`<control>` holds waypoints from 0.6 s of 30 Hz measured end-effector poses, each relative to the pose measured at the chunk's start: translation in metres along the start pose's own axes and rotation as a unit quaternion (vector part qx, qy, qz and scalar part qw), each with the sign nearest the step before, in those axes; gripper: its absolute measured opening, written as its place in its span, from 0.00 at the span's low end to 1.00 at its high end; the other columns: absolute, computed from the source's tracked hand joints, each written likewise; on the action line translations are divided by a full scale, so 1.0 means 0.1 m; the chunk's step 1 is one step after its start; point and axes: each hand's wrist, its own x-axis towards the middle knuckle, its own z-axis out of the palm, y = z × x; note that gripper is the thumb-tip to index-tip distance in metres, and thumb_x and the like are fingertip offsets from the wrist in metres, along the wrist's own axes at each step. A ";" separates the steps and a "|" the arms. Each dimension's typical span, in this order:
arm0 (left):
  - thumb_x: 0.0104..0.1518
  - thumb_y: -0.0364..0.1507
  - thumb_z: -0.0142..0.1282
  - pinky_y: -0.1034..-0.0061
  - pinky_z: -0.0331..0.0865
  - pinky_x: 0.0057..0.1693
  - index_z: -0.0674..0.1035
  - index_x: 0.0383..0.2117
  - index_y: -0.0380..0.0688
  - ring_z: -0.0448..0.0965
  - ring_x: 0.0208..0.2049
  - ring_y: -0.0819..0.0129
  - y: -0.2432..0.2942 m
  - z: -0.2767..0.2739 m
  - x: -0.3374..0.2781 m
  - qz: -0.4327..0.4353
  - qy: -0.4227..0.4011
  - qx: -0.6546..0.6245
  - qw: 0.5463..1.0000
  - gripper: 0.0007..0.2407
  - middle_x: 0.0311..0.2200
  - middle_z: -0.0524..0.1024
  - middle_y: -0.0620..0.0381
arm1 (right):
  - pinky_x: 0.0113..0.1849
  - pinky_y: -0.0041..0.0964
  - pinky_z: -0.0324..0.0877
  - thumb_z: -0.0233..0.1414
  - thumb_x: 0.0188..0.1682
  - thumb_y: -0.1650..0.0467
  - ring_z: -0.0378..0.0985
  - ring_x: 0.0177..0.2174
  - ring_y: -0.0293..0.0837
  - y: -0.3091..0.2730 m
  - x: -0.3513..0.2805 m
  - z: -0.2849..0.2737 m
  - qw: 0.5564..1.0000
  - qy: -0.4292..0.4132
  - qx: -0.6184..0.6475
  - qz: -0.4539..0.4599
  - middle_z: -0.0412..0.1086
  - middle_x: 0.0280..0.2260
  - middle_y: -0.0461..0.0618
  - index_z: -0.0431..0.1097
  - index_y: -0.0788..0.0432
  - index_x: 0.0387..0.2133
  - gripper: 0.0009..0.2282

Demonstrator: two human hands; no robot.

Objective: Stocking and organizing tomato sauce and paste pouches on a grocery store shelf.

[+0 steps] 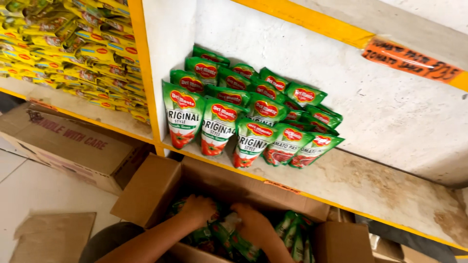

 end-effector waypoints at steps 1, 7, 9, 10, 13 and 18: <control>0.56 0.27 0.58 0.42 0.65 0.59 0.80 0.52 0.44 0.68 0.60 0.44 -0.09 0.13 0.00 0.009 -0.100 0.053 0.993 0.16 0.60 0.67 0.46 | 0.40 0.53 0.73 0.57 0.40 0.68 0.77 0.41 0.60 -0.01 0.02 0.11 0.993 -0.081 0.019 -0.084 0.73 0.43 0.60 0.69 0.54 0.50 0.21; 0.59 0.28 0.57 0.20 0.42 0.63 0.56 0.71 0.64 0.40 0.72 0.39 0.03 0.11 -0.03 0.010 -0.211 0.016 0.977 0.33 0.72 0.44 0.51 | 0.45 0.63 0.68 0.68 0.39 0.57 0.66 0.51 0.66 -0.30 0.14 0.52 0.933 -0.309 -0.179 -0.030 0.62 0.52 0.63 0.64 0.50 0.52 0.29; 0.59 0.32 0.55 0.15 0.40 0.63 0.60 0.69 0.66 0.41 0.73 0.41 0.05 0.21 -0.11 -0.011 -0.199 0.003 0.980 0.29 0.72 0.47 0.52 | 0.43 0.62 0.70 0.67 0.38 0.59 0.67 0.51 0.65 -0.37 0.12 0.50 0.927 -0.316 -0.200 -0.026 0.63 0.52 0.61 0.64 0.50 0.52 0.29; 0.59 0.37 0.54 0.11 0.38 0.63 0.65 0.66 0.68 0.42 0.73 0.43 0.05 0.22 -0.09 -0.037 -0.174 -0.004 0.984 0.26 0.71 0.50 0.52 | 0.42 0.61 0.71 0.66 0.36 0.60 0.68 0.51 0.63 -0.38 0.16 0.45 0.922 -0.312 -0.228 -0.027 0.64 0.51 0.60 0.63 0.50 0.52 0.30; 0.51 0.50 0.66 0.17 0.39 0.64 0.55 0.71 0.62 0.35 0.73 0.38 0.22 -0.58 -0.39 -0.061 -0.254 -0.091 0.961 0.41 0.73 0.41 0.49 | 0.39 0.57 0.74 0.62 0.39 0.64 0.74 0.47 0.61 -0.11 0.15 0.69 0.928 -0.286 -0.238 -0.027 0.69 0.48 0.60 0.67 0.55 0.49 0.23; 0.39 0.50 0.71 0.38 0.55 0.63 0.67 0.65 0.56 0.59 0.65 0.40 -0.08 0.12 -0.05 0.055 -0.049 -0.146 0.987 0.42 0.63 0.62 0.45 | 0.37 0.55 0.76 0.60 0.41 0.66 0.80 0.39 0.60 -0.17 0.16 0.58 0.946 -0.239 -0.220 -0.017 0.74 0.38 0.61 0.74 0.60 0.37 0.14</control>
